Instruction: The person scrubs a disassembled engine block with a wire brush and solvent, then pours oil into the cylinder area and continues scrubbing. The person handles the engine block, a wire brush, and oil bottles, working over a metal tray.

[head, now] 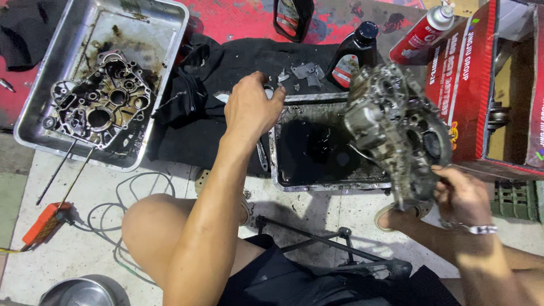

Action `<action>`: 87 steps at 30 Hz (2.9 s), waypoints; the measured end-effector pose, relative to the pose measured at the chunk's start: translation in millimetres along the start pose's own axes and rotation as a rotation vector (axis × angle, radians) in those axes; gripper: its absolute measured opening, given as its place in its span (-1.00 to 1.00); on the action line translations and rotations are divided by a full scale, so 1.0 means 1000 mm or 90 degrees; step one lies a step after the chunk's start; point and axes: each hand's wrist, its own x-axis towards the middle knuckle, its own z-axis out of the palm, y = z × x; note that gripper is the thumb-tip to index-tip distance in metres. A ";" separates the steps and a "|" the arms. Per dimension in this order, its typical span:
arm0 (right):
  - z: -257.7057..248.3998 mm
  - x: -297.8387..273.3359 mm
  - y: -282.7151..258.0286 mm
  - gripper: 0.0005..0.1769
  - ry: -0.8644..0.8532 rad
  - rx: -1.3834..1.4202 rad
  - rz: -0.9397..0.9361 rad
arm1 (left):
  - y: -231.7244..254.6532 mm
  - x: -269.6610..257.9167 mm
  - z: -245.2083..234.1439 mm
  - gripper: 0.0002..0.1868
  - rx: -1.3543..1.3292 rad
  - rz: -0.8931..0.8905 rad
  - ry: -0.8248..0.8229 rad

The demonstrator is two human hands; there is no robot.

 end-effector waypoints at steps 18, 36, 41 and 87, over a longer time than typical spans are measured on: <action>0.275 -0.041 -0.047 -0.46 0.152 0.222 0.113 | 0.005 -0.017 0.011 -0.49 0.194 -0.006 -0.140; 0.102 -0.001 0.054 -0.39 0.159 -0.184 0.132 | -0.080 0.005 0.068 -0.23 0.189 -0.299 -0.221; 0.120 -0.016 0.058 -0.46 0.138 -0.077 0.209 | -0.136 -0.006 0.098 -0.02 -0.359 -0.536 -0.211; 0.102 0.128 0.046 -0.72 -0.009 -0.508 -0.013 | -0.130 -0.014 0.087 -0.22 0.022 -0.149 0.009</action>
